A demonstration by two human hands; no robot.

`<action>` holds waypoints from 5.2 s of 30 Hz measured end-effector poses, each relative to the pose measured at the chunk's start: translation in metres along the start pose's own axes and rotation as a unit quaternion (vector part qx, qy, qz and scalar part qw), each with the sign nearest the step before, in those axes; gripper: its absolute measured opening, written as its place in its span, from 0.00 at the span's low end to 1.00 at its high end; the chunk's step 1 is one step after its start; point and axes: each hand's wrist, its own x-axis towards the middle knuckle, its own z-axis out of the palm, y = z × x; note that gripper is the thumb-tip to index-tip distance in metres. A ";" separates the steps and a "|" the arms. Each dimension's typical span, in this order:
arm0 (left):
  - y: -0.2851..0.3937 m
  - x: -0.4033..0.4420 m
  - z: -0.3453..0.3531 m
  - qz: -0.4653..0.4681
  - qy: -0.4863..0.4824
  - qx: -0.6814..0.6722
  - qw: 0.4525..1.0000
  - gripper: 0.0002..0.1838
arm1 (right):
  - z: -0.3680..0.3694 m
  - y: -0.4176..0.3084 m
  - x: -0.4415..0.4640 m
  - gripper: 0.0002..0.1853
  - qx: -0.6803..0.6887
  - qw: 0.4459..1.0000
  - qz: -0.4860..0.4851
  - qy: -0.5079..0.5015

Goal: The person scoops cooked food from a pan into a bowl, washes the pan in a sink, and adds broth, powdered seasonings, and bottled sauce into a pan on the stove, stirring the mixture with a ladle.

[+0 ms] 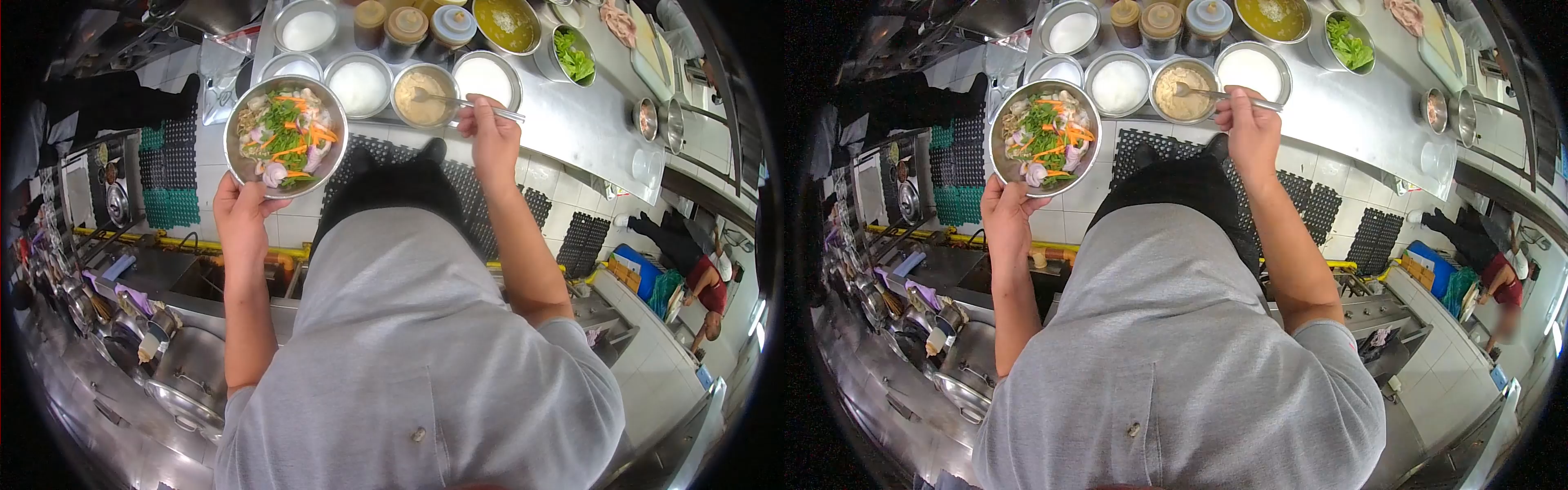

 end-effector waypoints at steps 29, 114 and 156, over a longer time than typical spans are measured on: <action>0.001 -0.007 0.010 -0.019 -0.004 -0.014 1.000 0.15 | 0.000 -0.046 -0.028 0.17 0.194 0.979 0.062 -0.021; -0.148 -0.288 1.363 0.320 -0.505 0.073 0.798 0.46 | -1.011 0.033 -0.184 0.29 0.104 0.993 -0.012 0.059; -0.225 -0.298 1.468 0.439 0.111 -0.004 0.891 0.23 | -1.579 0.082 0.099 0.28 -0.014 0.936 0.059 -0.345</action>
